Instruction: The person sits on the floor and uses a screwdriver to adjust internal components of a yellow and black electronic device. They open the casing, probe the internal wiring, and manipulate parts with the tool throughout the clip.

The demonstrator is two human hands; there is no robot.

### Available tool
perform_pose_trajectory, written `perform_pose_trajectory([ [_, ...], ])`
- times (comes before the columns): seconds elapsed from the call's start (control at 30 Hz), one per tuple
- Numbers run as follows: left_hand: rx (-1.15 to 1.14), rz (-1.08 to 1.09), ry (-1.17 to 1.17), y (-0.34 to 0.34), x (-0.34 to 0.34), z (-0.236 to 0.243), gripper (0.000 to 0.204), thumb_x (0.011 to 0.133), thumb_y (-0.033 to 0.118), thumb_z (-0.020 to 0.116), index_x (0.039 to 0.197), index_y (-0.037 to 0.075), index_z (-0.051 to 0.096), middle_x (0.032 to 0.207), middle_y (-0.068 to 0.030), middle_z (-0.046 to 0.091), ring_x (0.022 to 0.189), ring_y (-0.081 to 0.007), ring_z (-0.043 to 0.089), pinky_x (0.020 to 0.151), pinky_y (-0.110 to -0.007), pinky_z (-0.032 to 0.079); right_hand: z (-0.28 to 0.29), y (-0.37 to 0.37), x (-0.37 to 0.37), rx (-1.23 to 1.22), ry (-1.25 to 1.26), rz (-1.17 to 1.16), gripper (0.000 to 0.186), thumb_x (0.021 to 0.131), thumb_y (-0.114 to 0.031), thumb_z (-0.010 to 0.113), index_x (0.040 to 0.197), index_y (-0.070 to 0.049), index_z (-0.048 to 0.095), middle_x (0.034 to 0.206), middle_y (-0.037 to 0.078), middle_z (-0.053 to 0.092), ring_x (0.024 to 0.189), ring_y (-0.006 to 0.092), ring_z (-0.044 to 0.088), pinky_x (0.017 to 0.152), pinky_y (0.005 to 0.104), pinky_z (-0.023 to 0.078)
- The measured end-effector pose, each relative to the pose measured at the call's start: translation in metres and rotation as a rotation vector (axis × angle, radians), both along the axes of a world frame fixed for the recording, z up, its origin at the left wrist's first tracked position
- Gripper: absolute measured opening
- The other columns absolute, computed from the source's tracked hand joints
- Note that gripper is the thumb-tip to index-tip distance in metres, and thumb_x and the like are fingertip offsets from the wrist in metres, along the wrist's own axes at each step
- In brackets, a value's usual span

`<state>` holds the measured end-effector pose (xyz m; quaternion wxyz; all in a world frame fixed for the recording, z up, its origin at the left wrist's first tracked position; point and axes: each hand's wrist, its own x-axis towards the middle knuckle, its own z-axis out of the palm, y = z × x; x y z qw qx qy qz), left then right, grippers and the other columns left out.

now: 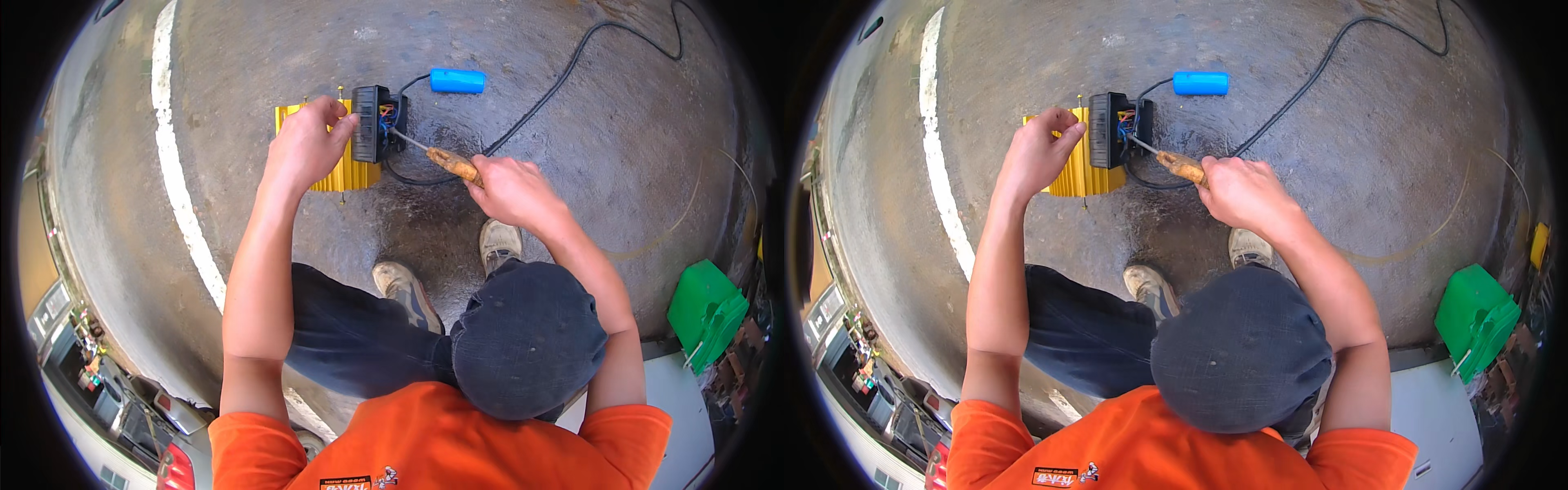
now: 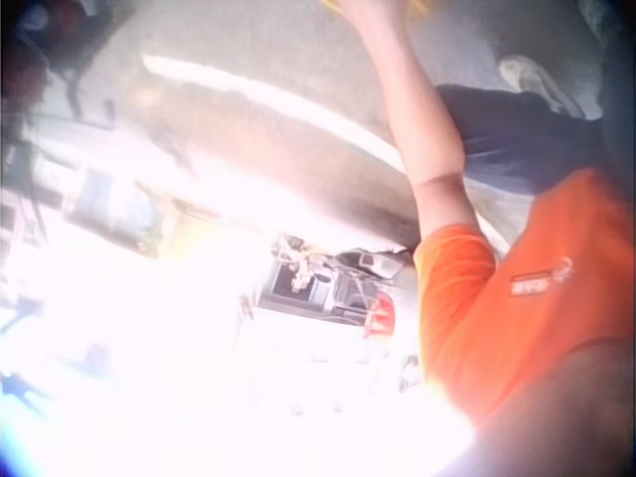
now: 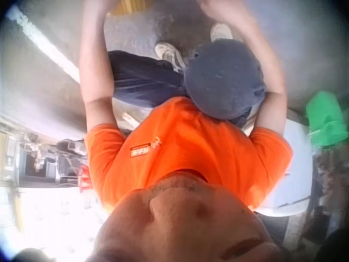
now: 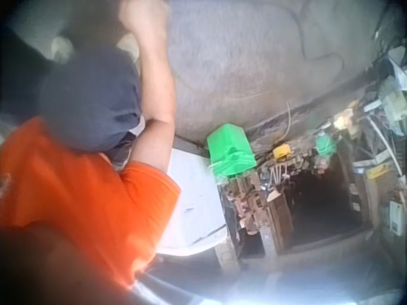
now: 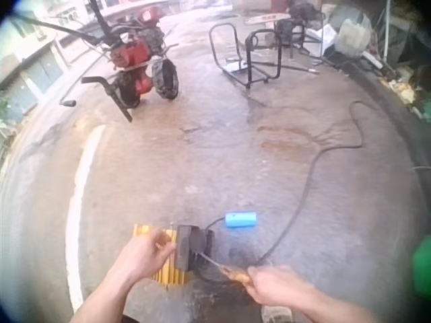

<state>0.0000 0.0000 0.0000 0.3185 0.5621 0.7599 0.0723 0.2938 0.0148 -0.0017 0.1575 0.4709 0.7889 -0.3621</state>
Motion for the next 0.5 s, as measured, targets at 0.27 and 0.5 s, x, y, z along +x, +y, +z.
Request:
perform_pose_trajectory([
  [0.27,0.454,0.174,-0.177,0.056,-0.007,-0.009,0.033,0.090,0.031,0.066,0.106,0.002,0.072,0.098,-0.0199,0.073,0.097,-0.0341,0.071,0.086,-0.040,0.054,0.004,-0.020,-0.020,0.041,-0.022,0.051,0.024,0.090,-0.019,0.059,0.104,0.000,0.063,0.088,0.022,0.070,0.089,0.0401,0.069,0.080,0.0514,0.053],
  [0.5,0.382,-0.112,-0.349,0.058,0.115,0.032,0.031,0.093,0.027,0.066,0.103,-0.001,0.071,0.099,-0.0186,0.073,0.094,-0.0281,0.071,0.083,-0.037,0.056,-0.004,-0.031,-0.021,0.022,-0.075,-0.012,0.024,0.088,-0.017,0.058,0.104,0.000,0.064,0.093,0.024,0.069,0.091,0.0387,0.068,0.083,0.0498,0.053],
])
